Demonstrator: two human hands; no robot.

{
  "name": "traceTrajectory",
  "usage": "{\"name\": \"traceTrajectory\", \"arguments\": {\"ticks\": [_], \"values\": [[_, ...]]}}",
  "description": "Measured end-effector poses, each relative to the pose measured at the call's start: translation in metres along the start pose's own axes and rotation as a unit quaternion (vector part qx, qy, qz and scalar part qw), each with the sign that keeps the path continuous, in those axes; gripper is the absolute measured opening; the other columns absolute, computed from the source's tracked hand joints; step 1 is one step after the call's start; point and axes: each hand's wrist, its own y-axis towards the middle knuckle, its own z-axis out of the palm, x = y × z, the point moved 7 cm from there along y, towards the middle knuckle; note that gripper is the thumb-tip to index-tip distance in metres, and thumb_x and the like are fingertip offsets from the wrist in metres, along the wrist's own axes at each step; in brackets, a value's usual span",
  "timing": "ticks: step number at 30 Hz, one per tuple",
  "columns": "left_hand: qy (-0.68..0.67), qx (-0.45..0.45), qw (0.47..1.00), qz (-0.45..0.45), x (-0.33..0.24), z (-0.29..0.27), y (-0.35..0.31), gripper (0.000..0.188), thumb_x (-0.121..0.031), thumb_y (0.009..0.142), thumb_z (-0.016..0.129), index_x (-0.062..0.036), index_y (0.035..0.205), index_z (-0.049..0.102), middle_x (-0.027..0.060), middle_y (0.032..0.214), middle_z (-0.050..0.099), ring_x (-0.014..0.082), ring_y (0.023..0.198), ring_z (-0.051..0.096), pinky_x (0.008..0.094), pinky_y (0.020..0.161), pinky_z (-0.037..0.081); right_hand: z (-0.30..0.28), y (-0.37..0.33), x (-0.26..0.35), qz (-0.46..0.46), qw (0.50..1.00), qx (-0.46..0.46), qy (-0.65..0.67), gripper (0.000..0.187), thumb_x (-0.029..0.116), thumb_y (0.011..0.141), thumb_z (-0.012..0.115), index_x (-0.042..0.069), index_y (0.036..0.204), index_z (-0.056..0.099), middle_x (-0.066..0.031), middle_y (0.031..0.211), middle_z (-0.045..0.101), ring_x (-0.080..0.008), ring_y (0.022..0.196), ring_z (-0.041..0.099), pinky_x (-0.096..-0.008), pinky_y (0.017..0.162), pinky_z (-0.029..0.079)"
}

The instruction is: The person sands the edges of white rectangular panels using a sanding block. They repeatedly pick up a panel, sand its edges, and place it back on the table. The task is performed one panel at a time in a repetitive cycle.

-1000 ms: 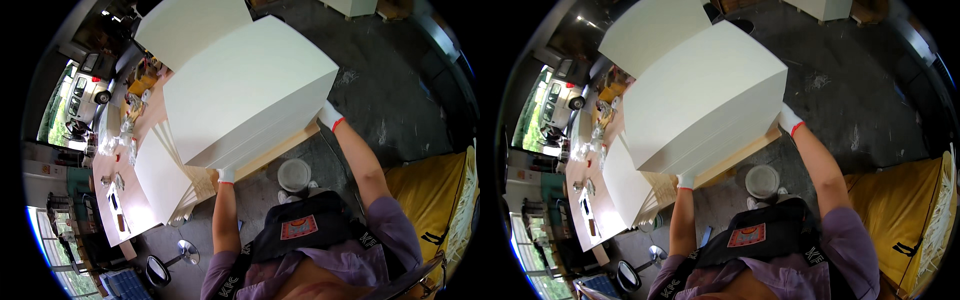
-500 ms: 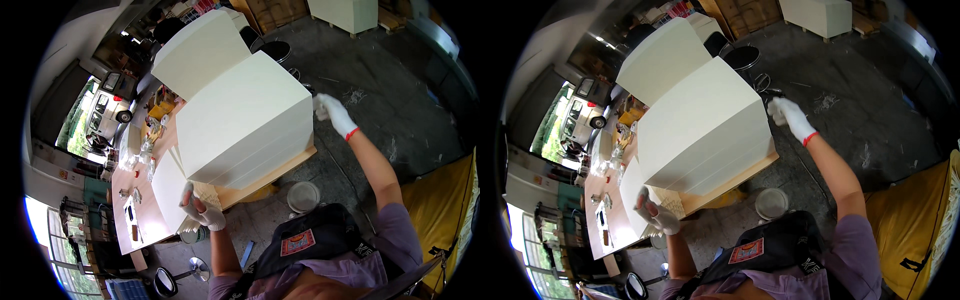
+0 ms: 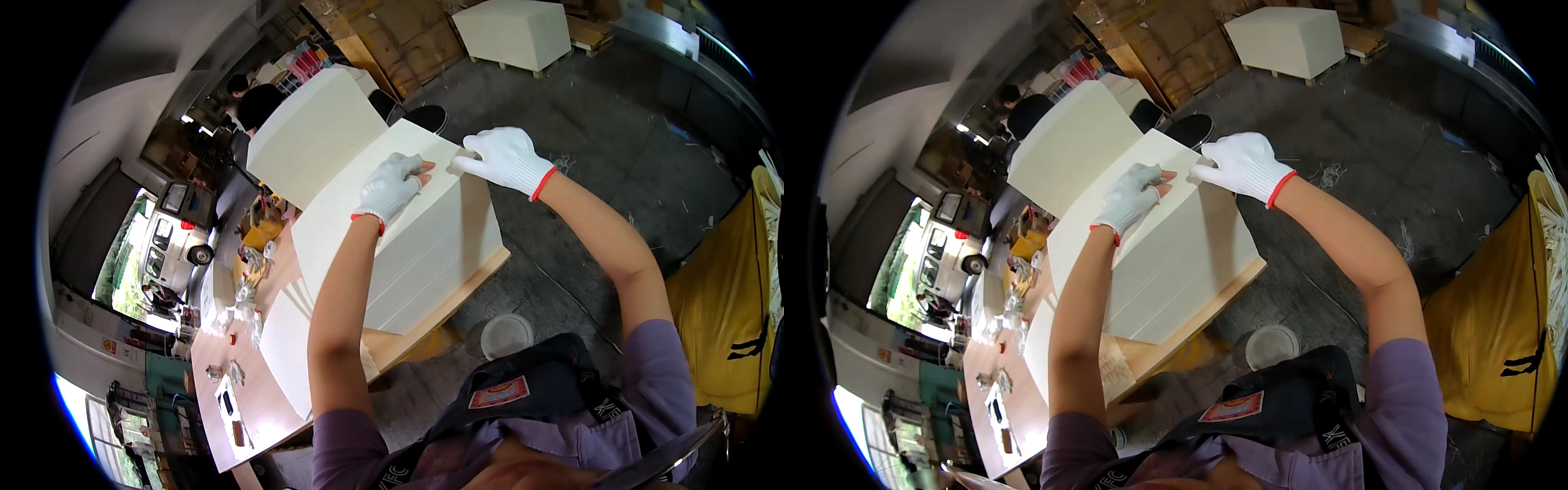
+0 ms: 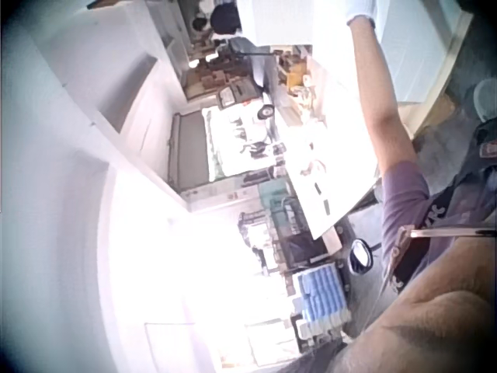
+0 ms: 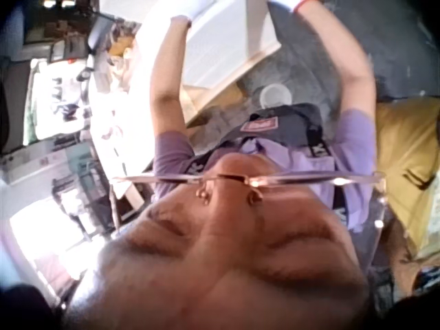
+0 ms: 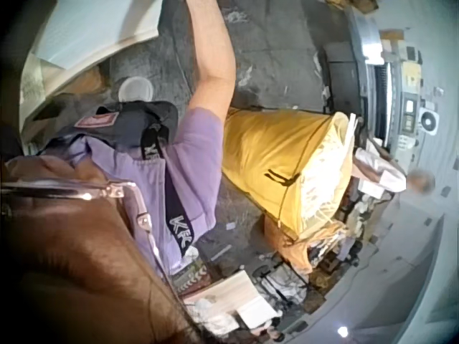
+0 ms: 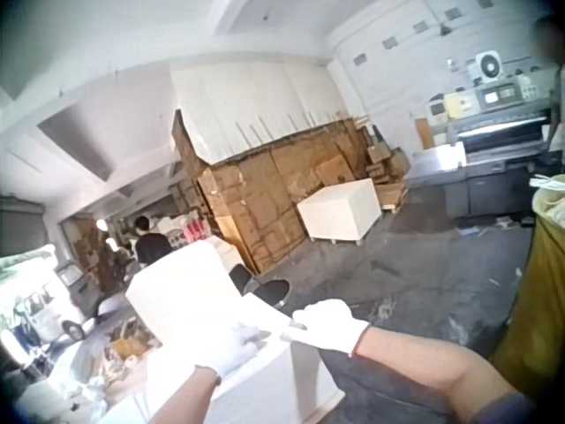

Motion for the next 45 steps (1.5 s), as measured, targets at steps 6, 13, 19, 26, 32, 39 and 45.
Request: {"name": "traceTrajectory", "arguments": {"ticks": [6, 13, 19, 26, 32, 39, 45], "values": [[-0.011, -0.053, 0.998, 0.041, -0.002, 0.010, -0.008, 0.033, -0.024, 0.098, 0.068, -0.0183, 0.130, 0.073, 0.0139, 0.121, 0.066, 0.0331, 0.111, 0.065, 0.0415, 0.099, 0.051, 0.002, 0.024, 0.008, -0.044, 0.992, -0.066, 0.098, 0.050, 0.058, 0.101, 0.058, 0.009, 0.089, 0.067, -0.0105, 0.079, 0.067, -0.0279, 0.076, 0.068, -0.0415, 0.069, 0.052], [-0.210, -0.035, 0.976, 0.041, -0.003, 0.015, -0.014, 0.037, -0.009, 0.100, 0.063, -0.0075, 0.136, 0.067, 0.0112, 0.132, 0.070, 0.0238, 0.121, 0.066, 0.0367, 0.104, 0.051, 0.042, 0.016, -0.006, 0.168, 0.888, -0.036, 0.427, 0.057, 0.059, 0.104, 0.059, 0.005, 0.085, 0.058, 0.0019, 0.074, 0.047, -0.0091, 0.070, 0.042, -0.0294, 0.065, 0.039], [-0.258, -0.024, 0.966, -0.001, -0.011, 0.015, -0.012, 0.040, -0.012, 0.096, 0.072, -0.0055, 0.135, 0.066, 0.0155, 0.131, 0.072, 0.0246, 0.126, 0.066, 0.0359, 0.108, 0.049, 0.032, 0.004, -0.001, 0.186, 0.913, -0.096, 0.352, 0.068, 0.065, 0.102, 0.041, 0.003, 0.091, 0.064, -0.0189, 0.090, 0.066, -0.0385, 0.090, 0.064, -0.0452, 0.083, 0.047], [-0.265, -0.030, 0.963, 0.024, -0.002, 0.023, -0.005, 0.047, -0.014, 0.091, 0.079, -0.0031, 0.134, 0.064, 0.0158, 0.131, 0.071, 0.0246, 0.125, 0.066, 0.0357, 0.109, 0.048, 0.030, 0.001, 0.001, 0.180, 0.920, -0.110, 0.329, 0.065, 0.062, 0.105, 0.037, 0.005, 0.096, 0.065, -0.0200, 0.099, 0.070, -0.0419, 0.098, 0.065, -0.0479, 0.087, 0.047], [-0.282, -0.030, 0.959, 0.029, -0.008, 0.019, -0.009, 0.046, -0.014, 0.097, 0.071, -0.0038, 0.141, 0.059, 0.0156, 0.134, 0.069, 0.0220, 0.126, 0.064, 0.0343, 0.111, 0.046, 0.032, 0.000, -0.001, 0.175, 0.919, -0.109, 0.337, 0.060, 0.058, 0.107, 0.042, 0.003, 0.098, 0.063, -0.0198, 0.094, 0.067, -0.0410, 0.093, 0.064, -0.0459, 0.084, 0.047], [-0.192, -0.077, 0.977, 0.054, -0.011, 0.008, -0.013, 0.041, -0.015, 0.100, 0.065, -0.0077, 0.140, 0.062, 0.0131, 0.122, 0.070, 0.0177, 0.115, 0.064, 0.0317, 0.102, 0.048, 0.026, 0.000, 0.007, 0.166, 0.932, -0.102, 0.306, 0.062, 0.062, 0.106, 0.041, 0.004, 0.100, 0.061, -0.0207, 0.093, 0.066, -0.0426, 0.093, 0.064, -0.0479, 0.081, 0.048], [-0.187, -0.028, 0.982, -0.026, -0.011, 0.016, -0.015, 0.038, -0.020, 0.093, 0.079, -0.0113, 0.128, 0.068, 0.0020, 0.086, 0.061, 0.0121, 0.079, 0.058, 0.0302, 0.075, 0.050, 0.029, -0.001, 0.006, 0.159, 0.939, -0.113, 0.284, 0.059, 0.058, 0.108, 0.037, 0.007, 0.098, 0.063, -0.0214, 0.097, 0.071, -0.0427, 0.096, 0.068, -0.0496, 0.082, 0.050]]}}
